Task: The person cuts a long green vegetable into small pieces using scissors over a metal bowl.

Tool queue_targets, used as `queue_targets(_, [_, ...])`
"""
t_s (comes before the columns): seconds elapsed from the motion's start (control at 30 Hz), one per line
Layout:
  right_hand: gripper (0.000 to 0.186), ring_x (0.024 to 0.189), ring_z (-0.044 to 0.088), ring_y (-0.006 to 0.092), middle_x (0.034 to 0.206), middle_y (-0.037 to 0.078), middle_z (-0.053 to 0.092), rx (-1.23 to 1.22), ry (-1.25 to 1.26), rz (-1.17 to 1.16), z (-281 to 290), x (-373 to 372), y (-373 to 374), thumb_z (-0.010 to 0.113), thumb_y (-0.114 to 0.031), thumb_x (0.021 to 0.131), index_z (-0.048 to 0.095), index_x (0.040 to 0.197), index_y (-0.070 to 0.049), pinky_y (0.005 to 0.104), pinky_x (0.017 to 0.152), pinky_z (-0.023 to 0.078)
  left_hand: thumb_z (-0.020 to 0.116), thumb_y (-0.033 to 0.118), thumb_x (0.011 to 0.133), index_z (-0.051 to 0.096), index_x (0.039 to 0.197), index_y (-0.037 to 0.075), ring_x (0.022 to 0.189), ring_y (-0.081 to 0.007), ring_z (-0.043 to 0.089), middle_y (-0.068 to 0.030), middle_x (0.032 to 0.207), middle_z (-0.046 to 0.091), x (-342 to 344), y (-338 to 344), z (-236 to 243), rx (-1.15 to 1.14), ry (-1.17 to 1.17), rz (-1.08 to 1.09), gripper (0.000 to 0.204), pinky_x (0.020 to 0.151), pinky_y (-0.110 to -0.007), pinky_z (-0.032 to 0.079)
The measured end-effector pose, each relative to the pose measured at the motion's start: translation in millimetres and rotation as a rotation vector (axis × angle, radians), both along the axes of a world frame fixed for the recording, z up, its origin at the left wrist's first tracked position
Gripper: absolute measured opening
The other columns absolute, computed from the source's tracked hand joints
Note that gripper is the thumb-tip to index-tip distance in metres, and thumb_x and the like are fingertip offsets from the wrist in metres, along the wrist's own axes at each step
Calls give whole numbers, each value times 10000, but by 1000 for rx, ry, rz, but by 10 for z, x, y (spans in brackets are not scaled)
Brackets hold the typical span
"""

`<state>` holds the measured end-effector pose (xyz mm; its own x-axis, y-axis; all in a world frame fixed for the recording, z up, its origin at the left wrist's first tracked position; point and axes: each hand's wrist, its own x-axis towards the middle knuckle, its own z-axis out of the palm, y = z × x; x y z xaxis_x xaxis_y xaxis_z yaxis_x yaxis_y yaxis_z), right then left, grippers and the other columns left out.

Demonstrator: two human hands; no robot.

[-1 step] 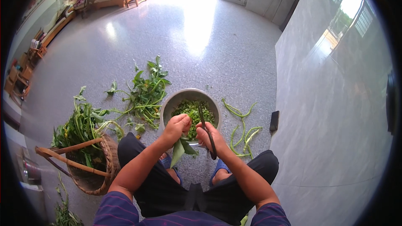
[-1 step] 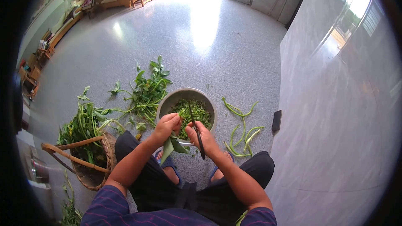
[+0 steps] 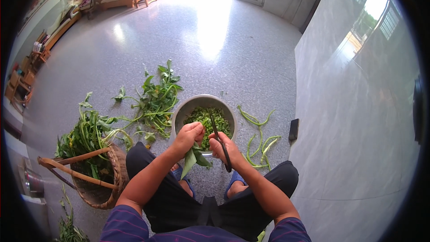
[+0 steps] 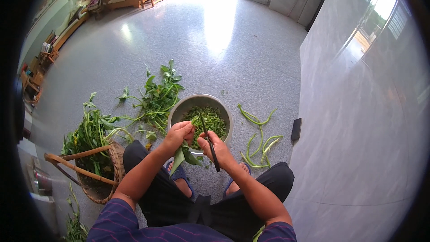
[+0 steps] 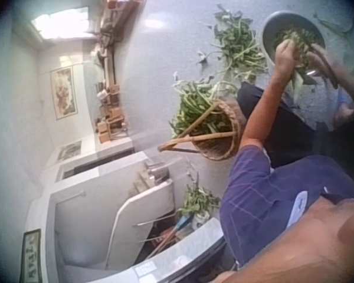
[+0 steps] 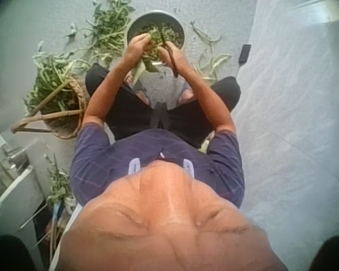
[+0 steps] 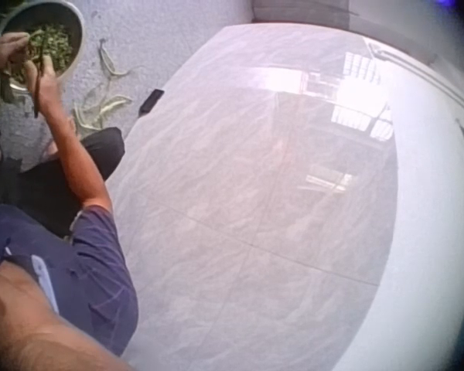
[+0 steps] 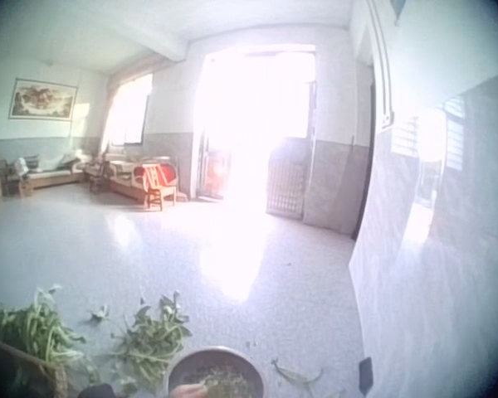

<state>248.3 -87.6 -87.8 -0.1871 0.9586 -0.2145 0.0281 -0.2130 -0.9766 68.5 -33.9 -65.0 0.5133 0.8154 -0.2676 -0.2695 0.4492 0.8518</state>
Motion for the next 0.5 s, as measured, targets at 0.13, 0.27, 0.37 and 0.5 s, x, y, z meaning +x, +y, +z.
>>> queue_targets(0.13, [458,685,534,106,799,30,557,-72,-44,111,187,-67,-49,588,-446,927,542,1120,-33,259,620,464,430,221,1011,496,867,67,470,-65,311,48,608,352,-100,23,12,-103,-106,-33,221,422,-232,275])
queue_targets(0.27, [447,675,533,117,758,35,554,-35,-81,77,143,-76,-38,600,-439,921,554,1093,-28,273,617,454,437,220,1009,496,857,64,470,-64,311,49,603,343,-119,29,30,-108,-105,-44,226,423,-232,275])
queue_targets(0.37, [413,676,537,118,740,49,567,-9,-135,68,108,-75,-30,616,-417,914,578,1046,-28,283,621,450,445,222,1006,499,844,64,469,-63,308,50,601,343,-128,34,25,-100,-57,-41,232,423,-231,276])
queue_targets(0.5, [388,676,545,120,730,58,587,98,-227,51,119,-56,-35,631,-401,905,605,998,-25,286,624,452,454,223,1002,498,830,66,469,-57,305,52,597,342,-152,62,10,-101,-20,-38,237,423,-225,269])
